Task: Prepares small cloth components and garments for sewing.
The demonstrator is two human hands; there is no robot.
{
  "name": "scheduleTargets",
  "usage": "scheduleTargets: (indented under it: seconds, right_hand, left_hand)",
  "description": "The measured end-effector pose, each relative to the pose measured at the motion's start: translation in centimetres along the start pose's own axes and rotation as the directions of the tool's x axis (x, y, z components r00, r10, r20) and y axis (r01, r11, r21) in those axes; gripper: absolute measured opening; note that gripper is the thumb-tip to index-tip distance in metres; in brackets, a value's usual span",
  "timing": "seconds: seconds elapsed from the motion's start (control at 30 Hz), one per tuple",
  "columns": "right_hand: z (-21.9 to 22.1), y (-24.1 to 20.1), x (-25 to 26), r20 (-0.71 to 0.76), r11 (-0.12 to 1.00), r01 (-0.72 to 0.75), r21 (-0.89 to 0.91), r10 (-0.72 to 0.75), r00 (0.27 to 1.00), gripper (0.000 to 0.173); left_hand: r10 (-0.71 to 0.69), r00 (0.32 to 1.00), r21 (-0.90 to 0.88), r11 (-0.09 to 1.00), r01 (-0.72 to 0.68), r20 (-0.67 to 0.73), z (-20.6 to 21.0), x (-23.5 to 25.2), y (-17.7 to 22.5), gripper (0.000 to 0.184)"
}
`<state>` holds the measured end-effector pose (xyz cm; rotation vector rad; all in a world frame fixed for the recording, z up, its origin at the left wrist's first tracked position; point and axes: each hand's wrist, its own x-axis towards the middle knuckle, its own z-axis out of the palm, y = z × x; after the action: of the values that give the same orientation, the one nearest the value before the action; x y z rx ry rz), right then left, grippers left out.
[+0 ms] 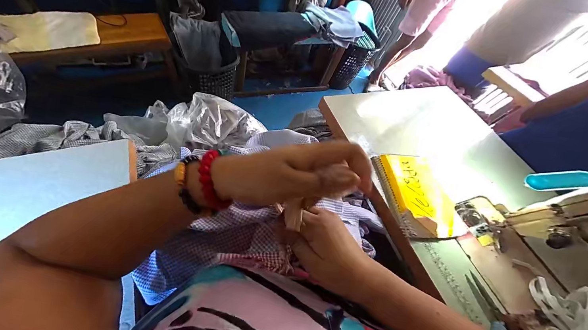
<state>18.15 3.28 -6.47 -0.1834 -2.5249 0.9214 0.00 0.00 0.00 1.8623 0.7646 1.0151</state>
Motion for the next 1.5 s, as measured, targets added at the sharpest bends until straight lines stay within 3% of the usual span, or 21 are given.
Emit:
scheduleTargets:
  seconds: [0.07,0.13,0.23,0.33,0.4,0.5,0.57,0.63,0.7,0.87,1.03,1.1,1.17,1.27,1.4,1.5]
  right_hand:
    - [-0.2,0.3,-0.6,-0.023,0.996,0.037,-0.087,-0.039,0.999,0.023]
    - [-0.7,0.8,-0.8,-0.04,0.959,0.13,-0.251,-0.145,0.989,0.014]
    - [-1.0,1.6,-0.9,0.024,0.861,0.21,-0.463,-0.225,0.974,0.016]
    - [-0.8,1.5,-0.5,0.043,0.768,0.157,-0.62,-0.166,0.985,0.018]
    - [-0.6,1.6,-0.3,0.006,0.736,0.078,-0.673,-0.101,0.995,0.019]
    - [-0.1,2.1,-0.2,-0.05,0.659,0.075,-0.748,-0.168,0.984,0.021]
    - [-0.1,3.0,-0.3,-0.03,0.591,0.138,-0.795,-0.265,0.964,0.02]
    - [-0.2,3.9,-0.1,-0.011,0.523,0.193,-0.83,-0.362,0.932,0.018]
    - [-0.1,4.2,0.1,0.019,0.453,0.237,-0.859,-0.435,0.9,0.019]
    - [0.0,4.2,0.2,0.052,0.381,0.267,-0.885,-0.489,0.871,0.019]
    - [0.2,4.5,0.3,0.114,0.26,0.296,-0.919,-0.544,0.832,0.023]
    - [0.3,4.5,0.3,0.138,0.236,0.318,-0.918,-0.562,0.816,0.024]
    - [0.5,4.5,0.4,0.137,0.232,0.324,-0.917,-0.581,0.803,0.024]
    - [0.3,4.8,0.6,0.104,0.29,0.331,-0.898,-0.592,0.799,0.023]
    - [-0.3,5.3,1.0,0.111,0.331,0.382,-0.863,-0.614,0.781,0.019]
    - [-0.1,5.3,1.2,0.008,0.38,0.263,-0.887,-0.557,0.831,0.016]
  left_hand:
    - [-0.123,0.992,0.028,0.992,0.122,0.012,-1.9,-1.0,-2.8,0.049]
    - [-0.198,0.98,0.08,0.977,0.198,-0.002,-2.2,-2.6,-5.9,0.054]
    - [-0.187,0.982,0.181,0.965,0.187,-0.018,-1.8,-4.2,-7.8,0.026]
    - [-0.269,0.958,-0.027,0.963,0.268,-0.096,-1.0,-4.6,-6.9,0.019]
    - [-0.305,0.942,-0.124,0.949,0.289,-0.138,-0.7,-4.7,-6.6,0.02]
    - [-0.326,0.938,-0.172,0.937,0.304,-0.119,-0.6,-4.4,-6.5,0.036]
    - [-0.352,0.927,-0.14,0.932,0.334,-0.133,-0.3,-4.3,-6.3,0.048]
    - [-0.363,0.909,0.014,0.927,0.374,-0.205,0.1,-4.3,-6.3,0.051]
    - [-0.393,0.885,0.122,0.894,0.431,-0.25,0.4,-4.3,-6.3,0.047]
    - [-0.465,0.848,-0.204,0.883,0.423,-0.254,1.0,-4.5,-6.6,0.017]
    - [-0.526,0.809,0.085,0.823,0.562,-0.263,1.2,-4.8,-6.8,0.044]
    - [-0.535,0.827,-0.002,0.84,0.543,-0.172,0.9,-4.8,-6.8,0.045]
    - [-0.502,0.854,-0.209,0.858,0.47,-0.141,0.9,-4.9,-7.0,0.038]
    - [-0.46,0.817,-0.402,0.86,0.313,-0.348,2.4,-4.9,-7.4,0.029]
    - [-0.411,0.722,-0.411,0.891,0.19,-0.557,4.1,-5.0,-8.0,0.026]
    - [-0.37,0.661,-0.387,0.913,0.128,-0.653,4.5,-4.9,-8.3,0.026]
